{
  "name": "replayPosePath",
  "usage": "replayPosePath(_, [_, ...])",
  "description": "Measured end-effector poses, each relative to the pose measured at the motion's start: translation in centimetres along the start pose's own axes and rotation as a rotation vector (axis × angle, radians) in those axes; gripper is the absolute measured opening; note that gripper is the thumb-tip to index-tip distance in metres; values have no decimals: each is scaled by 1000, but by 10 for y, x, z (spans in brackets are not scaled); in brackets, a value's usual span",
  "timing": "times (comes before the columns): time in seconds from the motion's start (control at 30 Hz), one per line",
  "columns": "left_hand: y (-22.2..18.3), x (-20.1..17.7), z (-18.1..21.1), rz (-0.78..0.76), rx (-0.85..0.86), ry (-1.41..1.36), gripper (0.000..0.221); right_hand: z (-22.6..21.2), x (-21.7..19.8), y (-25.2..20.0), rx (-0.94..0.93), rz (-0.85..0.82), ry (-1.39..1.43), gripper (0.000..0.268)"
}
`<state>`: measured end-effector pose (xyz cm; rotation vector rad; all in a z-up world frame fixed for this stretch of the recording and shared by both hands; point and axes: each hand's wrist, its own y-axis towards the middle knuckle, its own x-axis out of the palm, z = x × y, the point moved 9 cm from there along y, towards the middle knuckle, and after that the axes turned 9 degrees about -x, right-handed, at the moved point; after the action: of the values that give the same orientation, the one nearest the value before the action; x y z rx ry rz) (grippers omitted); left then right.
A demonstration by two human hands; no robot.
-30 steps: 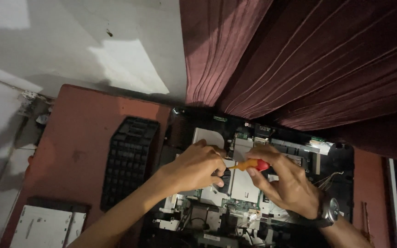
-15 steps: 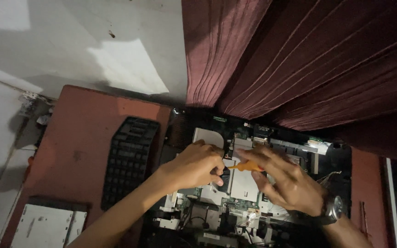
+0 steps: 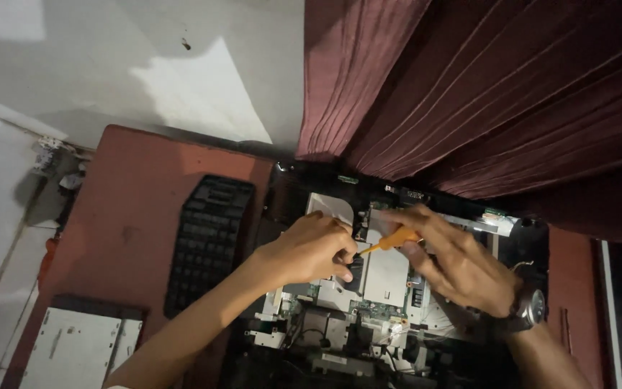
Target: Disassembling a laptop by removing screws and disconnecting internal components from the motherboard.
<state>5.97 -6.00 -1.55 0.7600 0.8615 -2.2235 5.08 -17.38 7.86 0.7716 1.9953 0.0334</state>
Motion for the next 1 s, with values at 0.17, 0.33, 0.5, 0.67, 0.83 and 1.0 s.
replayPosePath(0.17, [9,11,-9,75,51,63,26,-21,30,-30,-320,-106,-566,55])
replayPosePath(0.33, [-6,-10,12,177,221,-24,14,-53,24,-11,-406,-74,-528,78])
replayPosePath(0.5, [-30,-47,31,240,231,-189,38,-53,13,-13,-364,-96,-458,74])
replayPosePath(0.67, [-55,-70,50,324,392,-467,91,-61,-11,19,-288,13,-661,30])
replayPosePath(0.83, [-47,-57,45,530,417,-543,91,-21,-8,7,-154,52,-837,53])
replayPosePath(1.0, [-43,-46,39,705,462,-566,75,-49,-15,21,-151,-31,-953,44])
